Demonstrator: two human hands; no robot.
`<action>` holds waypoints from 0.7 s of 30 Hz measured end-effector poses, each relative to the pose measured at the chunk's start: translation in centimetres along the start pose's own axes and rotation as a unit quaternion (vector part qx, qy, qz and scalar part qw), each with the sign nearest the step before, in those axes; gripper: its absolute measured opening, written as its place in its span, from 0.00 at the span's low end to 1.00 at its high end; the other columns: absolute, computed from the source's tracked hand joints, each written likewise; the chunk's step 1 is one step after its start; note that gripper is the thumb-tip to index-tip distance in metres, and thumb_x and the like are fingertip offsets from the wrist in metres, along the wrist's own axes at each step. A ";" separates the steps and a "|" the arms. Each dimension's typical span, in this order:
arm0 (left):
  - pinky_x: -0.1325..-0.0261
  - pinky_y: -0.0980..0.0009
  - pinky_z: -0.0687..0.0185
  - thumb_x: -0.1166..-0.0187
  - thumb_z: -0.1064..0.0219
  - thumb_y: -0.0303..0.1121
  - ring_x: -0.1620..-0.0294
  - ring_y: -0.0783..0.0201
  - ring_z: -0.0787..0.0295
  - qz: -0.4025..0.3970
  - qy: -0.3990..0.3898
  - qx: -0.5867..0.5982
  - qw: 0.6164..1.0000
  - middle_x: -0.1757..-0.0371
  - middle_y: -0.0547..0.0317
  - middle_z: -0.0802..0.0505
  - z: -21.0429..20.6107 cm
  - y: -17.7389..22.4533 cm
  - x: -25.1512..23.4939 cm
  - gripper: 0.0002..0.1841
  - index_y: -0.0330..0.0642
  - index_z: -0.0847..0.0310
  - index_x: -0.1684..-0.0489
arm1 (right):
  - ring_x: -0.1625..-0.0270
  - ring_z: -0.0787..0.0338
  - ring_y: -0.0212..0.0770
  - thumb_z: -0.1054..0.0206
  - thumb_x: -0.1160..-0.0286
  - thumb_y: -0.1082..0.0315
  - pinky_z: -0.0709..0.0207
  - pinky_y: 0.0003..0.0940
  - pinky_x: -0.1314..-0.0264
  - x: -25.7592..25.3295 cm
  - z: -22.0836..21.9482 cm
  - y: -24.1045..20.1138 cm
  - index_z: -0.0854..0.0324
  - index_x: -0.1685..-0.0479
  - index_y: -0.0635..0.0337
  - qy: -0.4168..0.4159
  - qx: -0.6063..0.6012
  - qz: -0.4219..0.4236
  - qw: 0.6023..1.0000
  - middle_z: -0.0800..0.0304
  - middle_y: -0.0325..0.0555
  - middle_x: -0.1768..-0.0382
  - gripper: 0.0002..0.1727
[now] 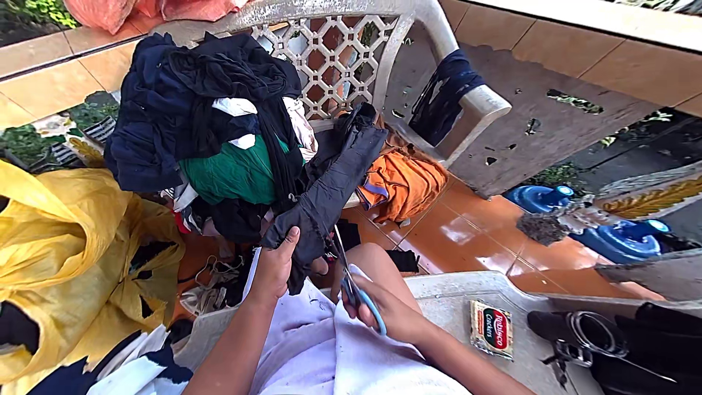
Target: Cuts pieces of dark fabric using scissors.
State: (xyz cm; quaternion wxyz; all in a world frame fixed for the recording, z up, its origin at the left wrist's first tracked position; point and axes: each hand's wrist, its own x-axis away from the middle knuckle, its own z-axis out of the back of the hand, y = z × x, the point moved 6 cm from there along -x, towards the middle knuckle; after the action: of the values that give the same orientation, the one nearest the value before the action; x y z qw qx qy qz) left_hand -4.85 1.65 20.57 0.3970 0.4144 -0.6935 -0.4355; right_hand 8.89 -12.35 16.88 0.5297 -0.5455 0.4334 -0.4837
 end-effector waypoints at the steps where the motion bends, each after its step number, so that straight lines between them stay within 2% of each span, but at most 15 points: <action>1: 0.38 0.71 0.12 0.15 0.39 0.24 0.47 0.70 0.09 -0.013 -0.005 0.003 1.000 0.49 0.55 0.08 0.0 0.1 -0.1 0.13 0.31 0.27 0.35 | 0.74 0.26 0.16 0.39 0.39 0.19 0.32 0.14 0.70 0.6 -0.3 0.7 0.25 0.52 0.56 -0.014 -0.003 -0.013 1.000 0.22 0.24 0.72 0.44; 6: 0.38 0.70 0.12 0.18 0.38 0.22 0.48 0.70 0.08 -0.052 -0.032 0.019 0.998 0.52 0.57 0.07 -0.4 0.5 -0.3 0.12 0.32 0.25 0.39 | 0.74 0.25 0.16 0.35 0.40 0.20 0.31 0.14 0.71 1.8 -0.3 1.8 0.24 0.54 0.50 -0.030 -0.049 -0.051 0.997 0.23 0.23 0.74 0.40; 14: 0.39 0.72 0.12 0.21 0.36 0.19 0.50 0.72 0.08 -0.053 -0.066 0.018 0.996 0.54 0.61 0.06 -1.2 0.3 0.7 0.11 0.33 0.22 0.44 | 0.76 0.26 0.15 0.34 0.38 0.23 0.32 0.13 0.73 1.1 -0.3 1.2 0.24 0.56 0.48 -0.025 -0.087 -0.030 0.995 0.23 0.21 0.75 0.36; 21: 0.37 0.69 0.11 0.31 0.30 0.15 0.47 0.67 0.07 -0.034 -0.100 0.001 0.994 0.51 0.54 0.05 -1.7 -0.4 0.8 0.18 0.29 0.22 0.42 | 0.76 0.25 0.15 0.28 0.36 0.30 0.33 0.12 0.72 0.3 -0.2 0.6 0.24 0.60 0.47 0.039 -0.110 -0.047 0.992 0.22 0.18 0.77 0.29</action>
State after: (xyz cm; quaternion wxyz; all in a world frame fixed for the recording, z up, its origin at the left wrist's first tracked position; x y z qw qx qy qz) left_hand -3.48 0.32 20.87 0.3097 0.3924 -0.7161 -0.4871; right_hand 8.72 -12.74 16.32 0.4261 -0.6007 0.4780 -0.4786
